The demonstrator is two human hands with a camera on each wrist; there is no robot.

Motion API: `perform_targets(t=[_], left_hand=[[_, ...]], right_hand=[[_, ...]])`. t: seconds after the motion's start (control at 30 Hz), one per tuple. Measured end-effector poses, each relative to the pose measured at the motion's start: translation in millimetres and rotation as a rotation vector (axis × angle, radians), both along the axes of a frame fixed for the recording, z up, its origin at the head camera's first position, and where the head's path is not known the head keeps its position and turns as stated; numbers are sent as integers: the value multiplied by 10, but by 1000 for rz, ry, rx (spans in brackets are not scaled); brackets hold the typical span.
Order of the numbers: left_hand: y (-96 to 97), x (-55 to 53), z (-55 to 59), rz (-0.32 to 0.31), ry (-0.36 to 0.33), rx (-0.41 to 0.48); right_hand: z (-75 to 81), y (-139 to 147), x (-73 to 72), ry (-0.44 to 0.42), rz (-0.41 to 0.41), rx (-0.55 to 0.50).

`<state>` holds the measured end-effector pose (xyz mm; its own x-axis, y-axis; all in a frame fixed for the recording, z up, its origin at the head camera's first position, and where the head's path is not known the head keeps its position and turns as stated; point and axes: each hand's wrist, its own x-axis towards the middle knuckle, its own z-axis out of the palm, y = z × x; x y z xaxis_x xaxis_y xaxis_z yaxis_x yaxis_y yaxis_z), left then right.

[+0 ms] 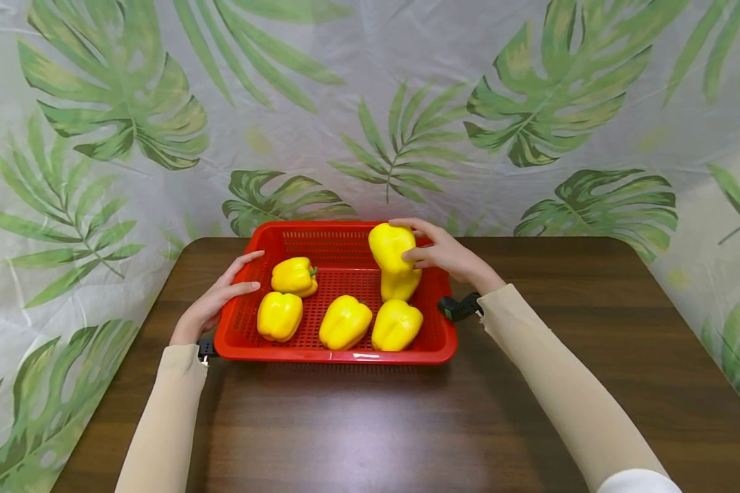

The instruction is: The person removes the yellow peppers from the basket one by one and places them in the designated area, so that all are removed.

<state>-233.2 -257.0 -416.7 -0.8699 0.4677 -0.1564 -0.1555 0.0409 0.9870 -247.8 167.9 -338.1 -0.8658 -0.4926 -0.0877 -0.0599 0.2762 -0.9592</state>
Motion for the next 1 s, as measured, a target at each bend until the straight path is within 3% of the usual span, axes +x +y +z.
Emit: perform_targets(t=[1.0], left_hand=[[14, 17, -20, 16, 17, 22]], right_hand=[[68, 676, 117, 18, -139, 13]])
